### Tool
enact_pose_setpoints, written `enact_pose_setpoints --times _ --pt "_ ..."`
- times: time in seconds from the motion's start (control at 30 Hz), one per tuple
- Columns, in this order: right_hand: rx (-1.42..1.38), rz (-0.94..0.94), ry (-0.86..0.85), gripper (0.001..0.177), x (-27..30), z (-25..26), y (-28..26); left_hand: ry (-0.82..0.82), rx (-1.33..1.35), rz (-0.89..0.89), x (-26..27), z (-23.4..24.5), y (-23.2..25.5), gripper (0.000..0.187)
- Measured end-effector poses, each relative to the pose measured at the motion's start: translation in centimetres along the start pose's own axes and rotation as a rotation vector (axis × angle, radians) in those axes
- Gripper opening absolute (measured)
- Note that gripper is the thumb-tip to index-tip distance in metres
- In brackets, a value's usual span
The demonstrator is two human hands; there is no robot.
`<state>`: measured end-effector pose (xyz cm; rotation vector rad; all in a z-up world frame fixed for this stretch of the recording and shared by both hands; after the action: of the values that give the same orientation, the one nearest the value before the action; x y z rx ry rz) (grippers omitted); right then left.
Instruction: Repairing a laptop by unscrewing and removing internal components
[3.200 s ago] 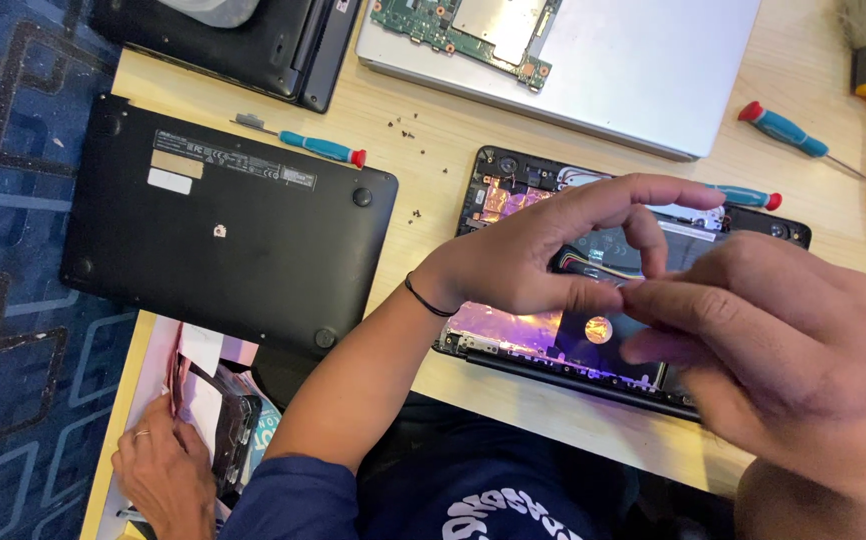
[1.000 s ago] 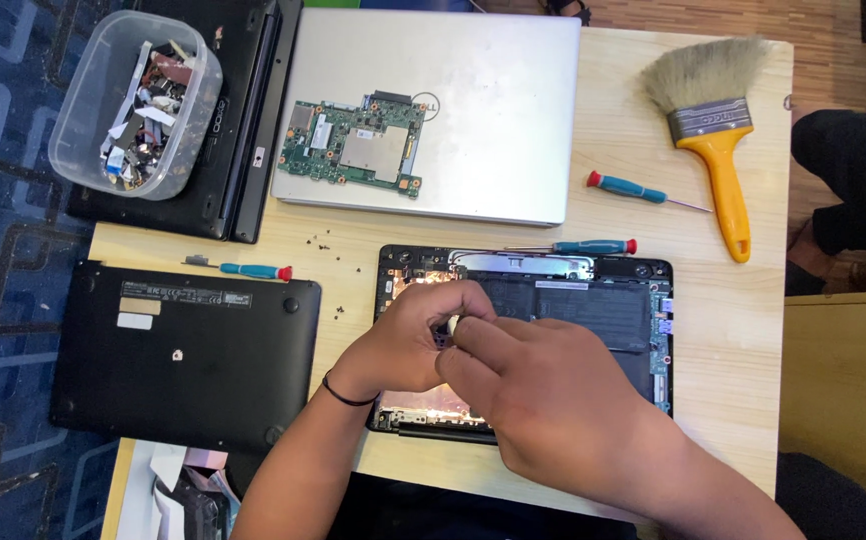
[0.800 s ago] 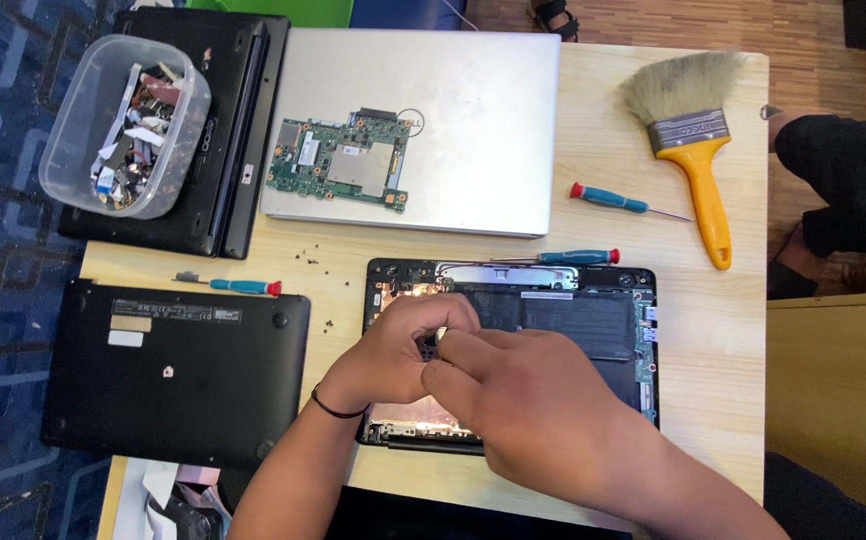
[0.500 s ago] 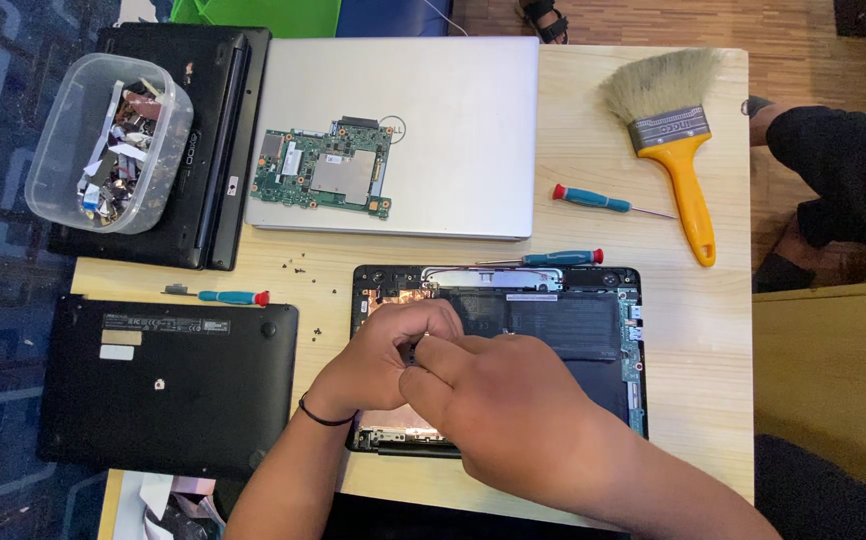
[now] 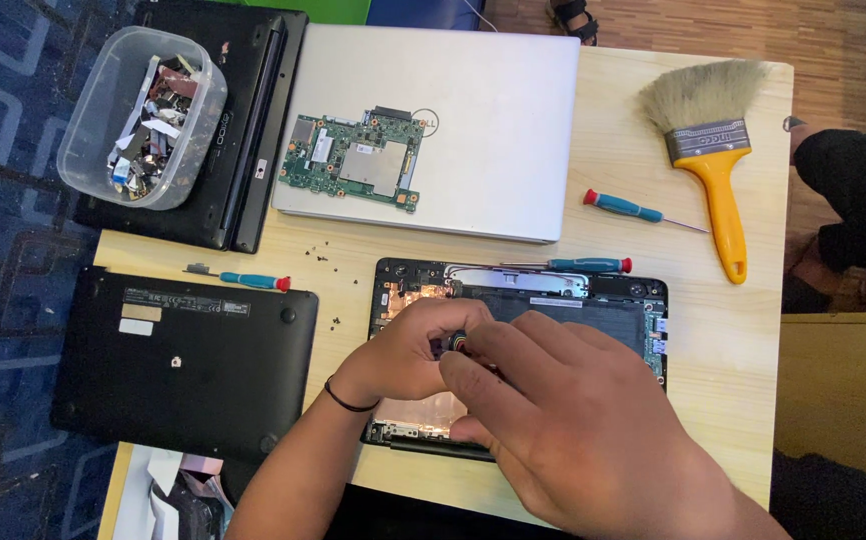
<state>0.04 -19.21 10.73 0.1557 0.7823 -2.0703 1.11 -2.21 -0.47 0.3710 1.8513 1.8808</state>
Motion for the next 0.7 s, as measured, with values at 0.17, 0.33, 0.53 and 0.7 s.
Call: enact_pose_setpoints --times 0.17,0.33,0.53,0.7 --pt "0.304 -0.012 -0.045 0.019 0.6 -3.6 0.4 0.021 0.064 0.038 0.1 0.5 0.1 0.011" --pt "0.358 0.041 -0.047 0.013 0.7 -3.8 0.2 -0.006 0.042 0.019 0.4 0.7 -0.4 0.007" --pt "0.391 0.032 -0.061 0.01 0.7 -3.5 -0.1 -0.033 0.017 0.04 0.5 0.8 -0.9 0.009" --pt "0.428 0.002 -0.133 0.024 1.3 -3.2 0.5 -0.016 -0.241 -0.053 1.3 2.1 1.2 0.012"
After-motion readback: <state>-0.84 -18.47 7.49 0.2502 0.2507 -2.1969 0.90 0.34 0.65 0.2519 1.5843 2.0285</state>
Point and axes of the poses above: each hand's wrist, its own x-axis away from the middle knuckle, its own z-axis out of the back of the hand, y = z × x, the point moved 1 cm from there along -x, towards the middle knuckle, and after that the axes turned 7 degrees about y, right-handed, at the moved point
